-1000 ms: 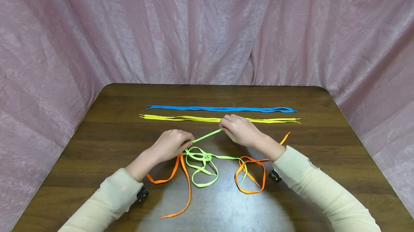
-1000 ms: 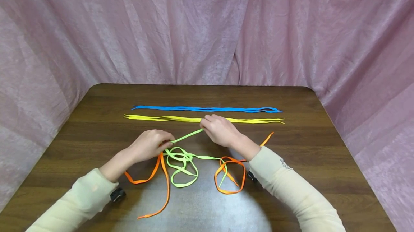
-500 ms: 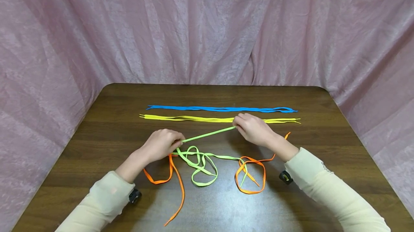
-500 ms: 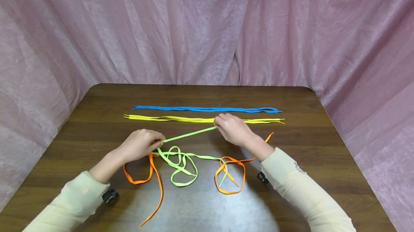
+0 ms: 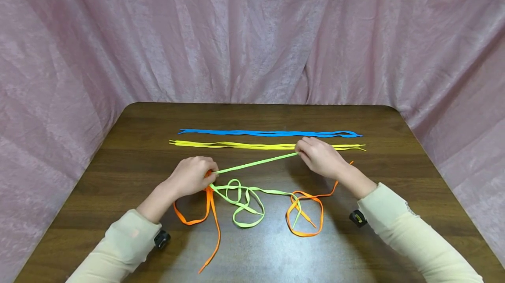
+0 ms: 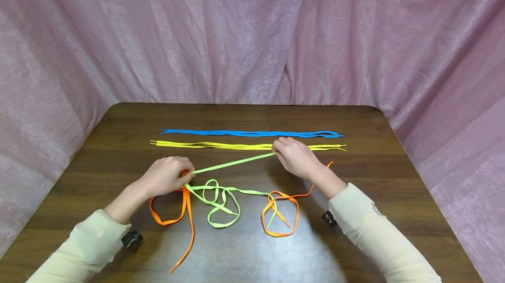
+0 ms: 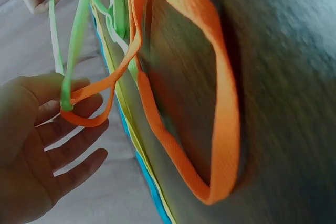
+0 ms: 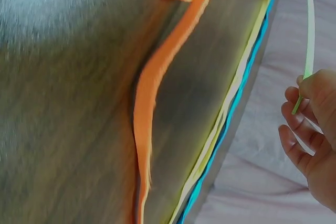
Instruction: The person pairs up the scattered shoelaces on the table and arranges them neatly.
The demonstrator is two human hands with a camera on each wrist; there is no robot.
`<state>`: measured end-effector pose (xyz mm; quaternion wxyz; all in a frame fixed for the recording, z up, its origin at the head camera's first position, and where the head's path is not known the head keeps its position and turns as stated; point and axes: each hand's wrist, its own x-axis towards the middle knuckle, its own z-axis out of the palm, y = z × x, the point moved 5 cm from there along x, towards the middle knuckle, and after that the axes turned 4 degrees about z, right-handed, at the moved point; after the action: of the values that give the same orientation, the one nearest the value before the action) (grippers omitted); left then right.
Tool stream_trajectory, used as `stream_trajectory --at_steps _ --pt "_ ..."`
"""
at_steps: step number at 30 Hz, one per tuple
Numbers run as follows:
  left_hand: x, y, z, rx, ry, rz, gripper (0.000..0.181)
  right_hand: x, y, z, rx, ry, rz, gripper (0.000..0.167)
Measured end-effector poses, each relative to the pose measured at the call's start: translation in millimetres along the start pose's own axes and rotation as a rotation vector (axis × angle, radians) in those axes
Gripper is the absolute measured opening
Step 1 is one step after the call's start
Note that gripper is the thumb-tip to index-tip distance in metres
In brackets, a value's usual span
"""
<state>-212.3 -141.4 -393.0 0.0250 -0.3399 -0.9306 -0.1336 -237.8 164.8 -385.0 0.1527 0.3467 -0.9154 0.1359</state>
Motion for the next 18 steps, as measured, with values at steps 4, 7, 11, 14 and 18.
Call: stream_trajectory --at_steps 4,7,11,14,18 --pt "-3.1 -4.0 -3.2 0.018 0.012 -0.024 0.004 -2.4 7 -7 0.005 0.009 0.034 0.008" --pt "-6.2 -6.7 -5.4 0.026 0.016 -0.035 0.004 -5.2 12 -11 0.000 0.005 0.060 0.007" --pt "-10.9 -11.1 -8.2 0.035 0.014 -0.056 0.004 -10.6 20 -15 -0.007 0.003 0.092 0.009" --pt "-14.7 -13.8 -10.4 0.039 0.013 -0.060 0.004 -16.0 26 -18 -0.009 0.007 0.106 0.009" --pt "-19.1 -16.8 -11.8 0.044 0.014 -0.066 0.004 -25.1 33 -21 -0.017 0.019 0.123 0.010"
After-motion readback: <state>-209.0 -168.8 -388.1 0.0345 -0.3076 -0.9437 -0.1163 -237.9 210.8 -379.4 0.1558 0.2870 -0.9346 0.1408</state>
